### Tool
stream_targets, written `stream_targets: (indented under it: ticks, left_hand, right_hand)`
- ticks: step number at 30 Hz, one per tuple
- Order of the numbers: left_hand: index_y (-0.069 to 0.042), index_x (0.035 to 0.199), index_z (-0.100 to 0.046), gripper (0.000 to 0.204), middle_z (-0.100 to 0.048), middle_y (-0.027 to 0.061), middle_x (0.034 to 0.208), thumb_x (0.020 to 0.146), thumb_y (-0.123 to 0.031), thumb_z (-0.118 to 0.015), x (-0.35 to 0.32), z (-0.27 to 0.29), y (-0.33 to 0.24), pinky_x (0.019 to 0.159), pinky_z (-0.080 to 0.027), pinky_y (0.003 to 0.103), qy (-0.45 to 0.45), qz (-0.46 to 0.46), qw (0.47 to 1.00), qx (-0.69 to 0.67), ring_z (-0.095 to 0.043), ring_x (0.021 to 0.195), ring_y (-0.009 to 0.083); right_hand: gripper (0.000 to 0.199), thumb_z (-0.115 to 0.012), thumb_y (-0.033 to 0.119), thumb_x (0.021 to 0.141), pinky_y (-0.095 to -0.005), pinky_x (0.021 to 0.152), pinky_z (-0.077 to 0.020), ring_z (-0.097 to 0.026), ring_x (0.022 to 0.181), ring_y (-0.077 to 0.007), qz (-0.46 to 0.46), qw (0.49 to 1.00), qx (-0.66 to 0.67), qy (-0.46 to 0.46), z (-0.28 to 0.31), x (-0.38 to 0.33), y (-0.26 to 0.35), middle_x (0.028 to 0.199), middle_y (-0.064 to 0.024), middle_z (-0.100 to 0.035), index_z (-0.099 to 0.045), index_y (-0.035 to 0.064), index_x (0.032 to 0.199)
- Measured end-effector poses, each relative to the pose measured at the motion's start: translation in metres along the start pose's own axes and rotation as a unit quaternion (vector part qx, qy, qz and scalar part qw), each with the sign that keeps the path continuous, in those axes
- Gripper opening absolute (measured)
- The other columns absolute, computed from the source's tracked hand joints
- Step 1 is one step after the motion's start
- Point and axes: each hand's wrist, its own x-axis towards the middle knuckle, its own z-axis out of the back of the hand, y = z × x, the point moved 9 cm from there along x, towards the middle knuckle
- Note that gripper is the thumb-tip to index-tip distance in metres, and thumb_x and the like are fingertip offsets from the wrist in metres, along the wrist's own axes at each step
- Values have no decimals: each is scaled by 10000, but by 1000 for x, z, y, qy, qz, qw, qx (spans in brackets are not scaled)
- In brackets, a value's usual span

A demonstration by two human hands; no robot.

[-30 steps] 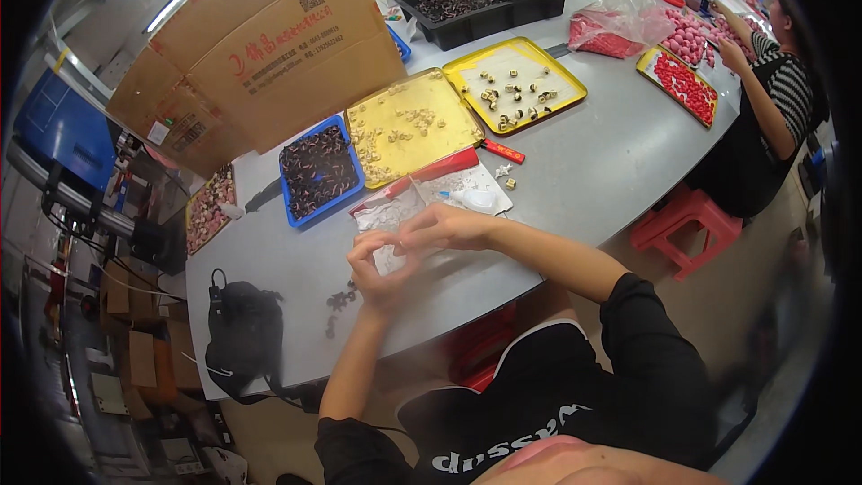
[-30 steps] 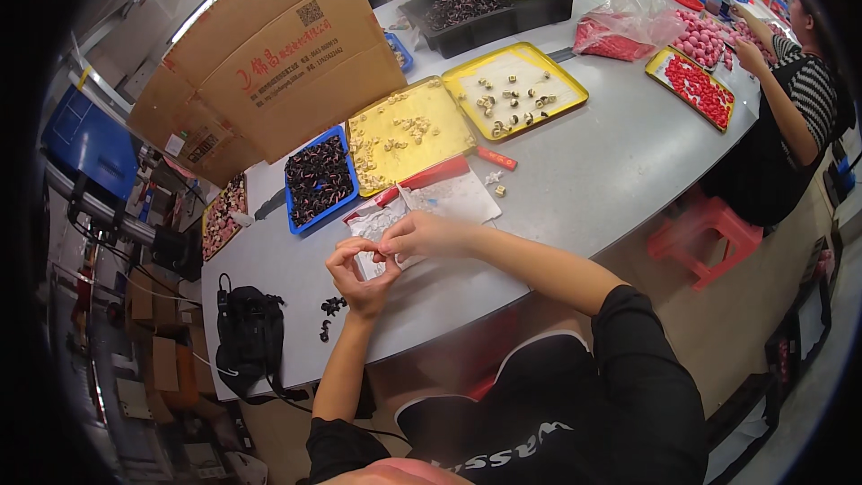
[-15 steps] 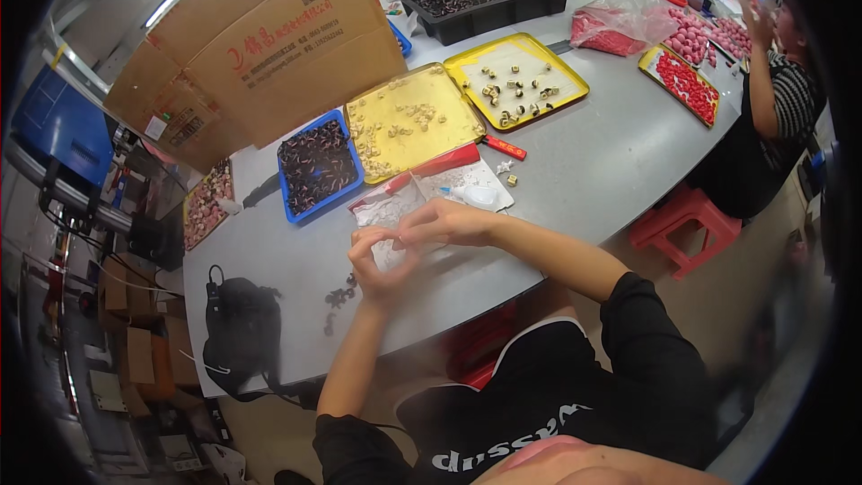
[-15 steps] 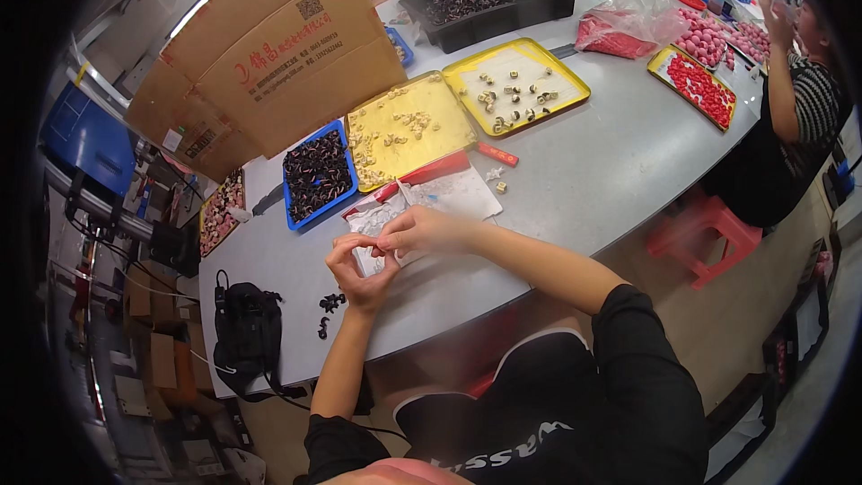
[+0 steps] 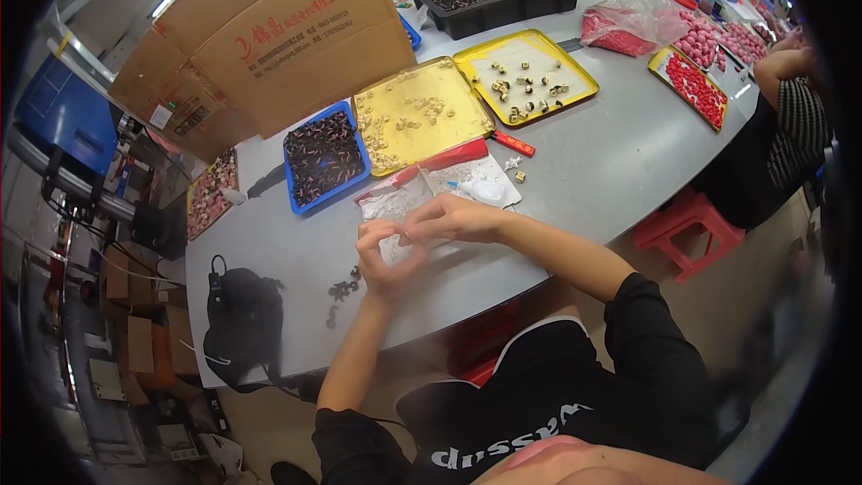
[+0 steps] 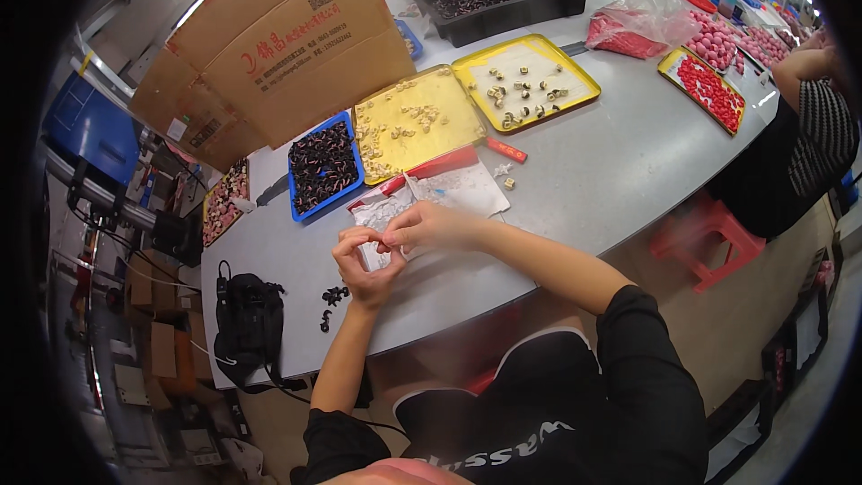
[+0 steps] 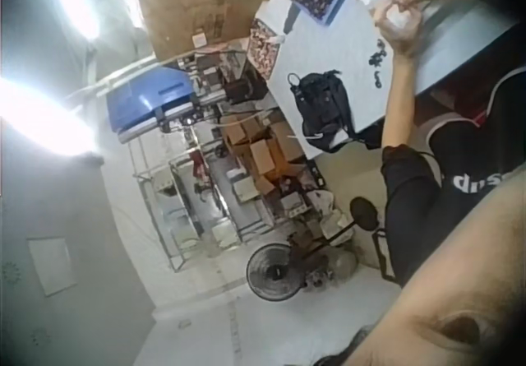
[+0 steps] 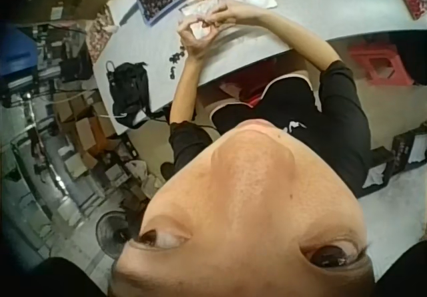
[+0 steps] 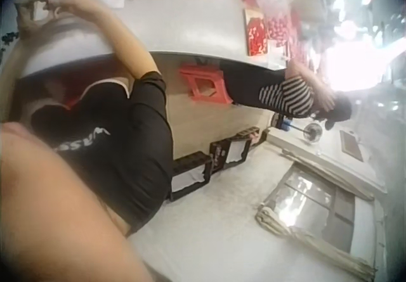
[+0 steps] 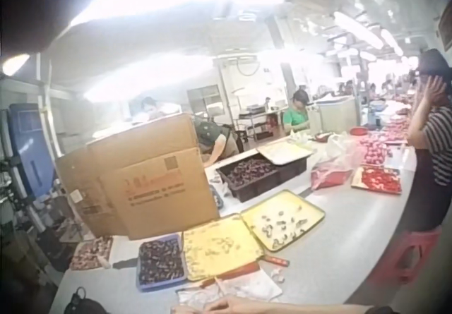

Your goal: The person applies glue to small black plastic pieces using a glue bottle, attaches the pieces onto figurine heads by hand, and places the assembled heads onto a tray.

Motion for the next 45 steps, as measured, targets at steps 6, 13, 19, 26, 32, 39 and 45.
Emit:
stream_targets:
  ticks: [6, 13, 19, 26, 32, 39, 45]
  left_hand:
    - [-52, 1050, -370, 590, -540, 108, 918, 606, 118, -721, 1, 1, -3, 787, -460, 337, -1, 7, 1000, 2, -531, 841, 222]
    - [-52, 1041, -371, 581, -541, 106, 913, 610, 116, -724, 1, 0, -3, 785, -463, 336, -5, 15, 1000, 7, -533, 840, 222]
    - [-50, 1034, -369, 573, -548, 111, 903, 615, 115, -723, 2, 0, -3, 782, -462, 328, -2, 17, 1000, 2, -533, 842, 219]
    - [-49, 1055, -372, 566, -572, 122, 922, 654, 90, -747, 2, 3, 5, 773, -472, 315, -11, 23, 1000, -13, -558, 849, 213]
    - [-57, 1059, -370, 557, -582, 134, 935, 681, 91, -750, 0, 2, 9, 762, -486, 308, -13, 22, 999, -29, -575, 872, 221]
    - [-47, 1061, -374, 556, -571, 136, 953, 675, 104, -745, -2, 2, 7, 702, -501, 286, -9, 15, 999, -28, -567, 862, 219]
    - [-44, 1049, -398, 556, -590, 133, 937, 650, 105, -756, 3, 3, -1, 660, -506, 289, -7, -28, 999, -14, -569, 808, 223]
  right_hand:
    - [307, -584, 303, 906, -270, 820, -435, -552, 881, -91, 3, 1000, 5, 6, 0, 2, -5, 930, -20, -663, -687, 24, 983]
    - [301, -575, 288, 900, -272, 832, -437, -557, 895, -98, -3, 1000, -3, 3, 2, 2, -7, 942, -27, -665, -687, 22, 986]
    - [301, -573, 285, 900, -275, 846, -438, -564, 914, -102, -9, 1000, -21, 0, 3, 0, -5, 963, -35, -671, -687, 22, 991]
    - [304, -630, 250, 902, -236, 768, -425, -533, 849, -84, -17, 1000, 15, -11, 5, 0, 0, 986, -42, -628, -652, -29, 1019]
    - [321, -609, 263, 922, -247, 800, -434, -530, 882, -90, -27, 998, 46, -12, 9, 3, -9, 1019, -36, -604, -638, -30, 1050]
    - [282, -595, 238, 928, -248, 796, -443, -535, 873, -92, -25, 999, 39, 0, 3, 3, -7, 982, -29, -592, -643, -25, 1018]
    - [214, -612, 136, 904, -265, 825, -470, -579, 930, -141, -1, 1000, -7, -13, 14, 4, -9, 1015, -78, -599, -645, -38, 1024]
